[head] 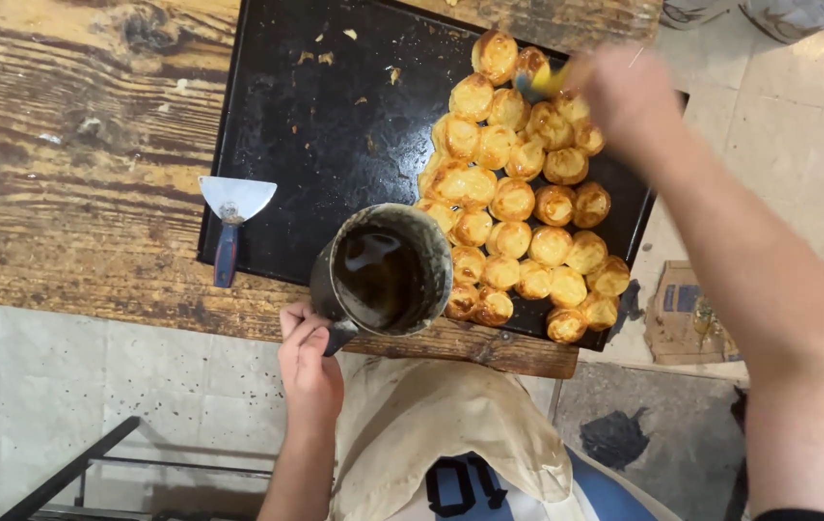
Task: Cleaning a tray, transferring pastries between trays, and applying glaze to a large batch of pastries using a brush.
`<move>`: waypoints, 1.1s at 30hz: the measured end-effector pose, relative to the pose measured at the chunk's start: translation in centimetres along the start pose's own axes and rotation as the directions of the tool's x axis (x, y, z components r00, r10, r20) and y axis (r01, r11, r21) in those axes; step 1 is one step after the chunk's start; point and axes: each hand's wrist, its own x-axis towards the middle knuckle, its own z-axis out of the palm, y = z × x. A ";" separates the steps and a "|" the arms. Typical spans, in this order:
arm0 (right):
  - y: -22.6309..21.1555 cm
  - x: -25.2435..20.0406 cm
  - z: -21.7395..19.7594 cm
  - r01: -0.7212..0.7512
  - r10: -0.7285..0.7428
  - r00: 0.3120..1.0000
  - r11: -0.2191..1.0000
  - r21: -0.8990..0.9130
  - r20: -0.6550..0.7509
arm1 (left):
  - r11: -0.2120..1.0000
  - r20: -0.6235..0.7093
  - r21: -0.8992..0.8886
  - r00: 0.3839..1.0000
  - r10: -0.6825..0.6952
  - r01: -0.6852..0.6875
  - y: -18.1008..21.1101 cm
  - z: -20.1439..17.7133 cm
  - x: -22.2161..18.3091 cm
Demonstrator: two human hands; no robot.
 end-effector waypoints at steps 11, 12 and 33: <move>-14.5 -22.8 4.0 0.443 -0.178 0.867 0.704 0.555 -0.466 | 0.998 0.117 0.055 0.993 -0.022 0.016 0.7 1.5 1.7; -14.1 -24.4 5.3 0.277 -0.034 0.939 0.667 0.691 -0.343 | 0.996 0.148 0.085 0.989 -0.029 0.016 1.0 1.5 1.9; -13.7 -17.8 -6.0 -0.319 0.508 0.859 0.446 0.836 0.057 | 0.994 0.379 0.087 0.920 -0.099 0.071 0.8 5.7 0.5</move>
